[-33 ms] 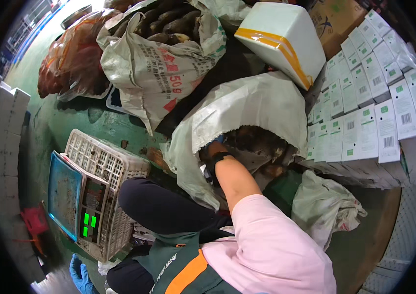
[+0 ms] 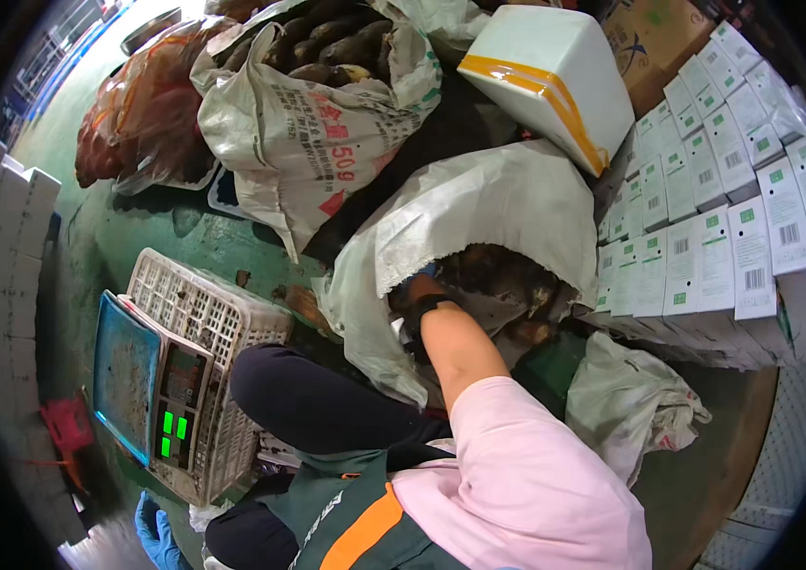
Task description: Weighing yams on a digital scale and putting them into plastic bags.
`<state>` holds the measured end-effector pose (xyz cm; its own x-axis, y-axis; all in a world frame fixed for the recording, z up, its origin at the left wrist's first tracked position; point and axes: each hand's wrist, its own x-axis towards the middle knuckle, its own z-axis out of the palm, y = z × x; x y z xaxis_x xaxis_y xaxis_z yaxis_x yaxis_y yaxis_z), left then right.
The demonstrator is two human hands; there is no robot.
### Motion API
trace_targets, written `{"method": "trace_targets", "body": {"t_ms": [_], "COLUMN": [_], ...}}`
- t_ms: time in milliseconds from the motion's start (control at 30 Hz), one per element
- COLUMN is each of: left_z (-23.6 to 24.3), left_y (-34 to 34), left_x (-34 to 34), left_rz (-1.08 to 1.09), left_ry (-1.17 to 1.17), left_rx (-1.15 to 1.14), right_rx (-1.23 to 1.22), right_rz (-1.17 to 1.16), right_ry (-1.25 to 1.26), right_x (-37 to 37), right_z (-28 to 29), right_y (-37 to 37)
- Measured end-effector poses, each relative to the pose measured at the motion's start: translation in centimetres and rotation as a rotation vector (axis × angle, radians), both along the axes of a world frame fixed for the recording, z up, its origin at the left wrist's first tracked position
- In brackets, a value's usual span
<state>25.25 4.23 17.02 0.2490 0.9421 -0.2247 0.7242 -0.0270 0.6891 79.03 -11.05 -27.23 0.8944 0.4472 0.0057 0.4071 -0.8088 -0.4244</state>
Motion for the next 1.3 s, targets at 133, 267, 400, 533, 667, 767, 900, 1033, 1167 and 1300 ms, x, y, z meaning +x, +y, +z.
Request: {"method": "trace_targets", "body": {"t_ms": [133, 267, 400, 533, 667, 767, 900, 1033, 1167, 1300], "left_z": [-0.3, -4.7, -5.7, -5.4, -2.4, -2.1, -4.9, -2.8, -5.6, -11.7], "left_y": [0.1, 4.2, 6.2, 6.3, 1.9, -0.8, 1.7, 7.7, 17.8, 24.6], "left_x": [0.3, -1.6, 3.1, 7.2, 13.4, 18.3, 20.4, 16.2, 4.1, -5.6], "left_rz": [0.041, -0.119, -0.253, -0.374, -0.705, -0.773, -0.416, -0.063, 0.052, 0.052], "left_ry": [-0.076, -0.172, -0.197, -0.399, -0.373, -0.473, -0.881, -0.907, -0.457, -0.107], "left_rx": [-0.050, 0.006, 0.010, -0.131, -0.583, -0.706, -0.460, -0.102, 0.012, 0.427], "right_rx": [0.028, 0.869, 0.543, 0.367, 0.509, 0.595, 0.984, 1.029, 0.813, 0.820], "right_rz": [0.264, -0.230, -0.190, 0.011, 0.378, 0.717, 0.955, 1.013, 0.292, -0.497], "right_ry": [0.120, 1.177, 1.118, 0.979, 0.799, 0.424, 0.039, 0.163, 0.563, 0.733], "right_x": [-1.4, -5.1, -10.6, -13.5, -14.4, -15.5, -20.7, -21.2, -16.0, -9.2], "right_z": [11.1, 15.9, 20.9, 22.9, 30.8, 36.4, 40.0, 40.8, 29.7, 13.0], "right_y": [-5.8, -15.1, -24.3, -26.9, -17.2, -6.6, 5.6, 4.5, -4.1, -12.7]}}
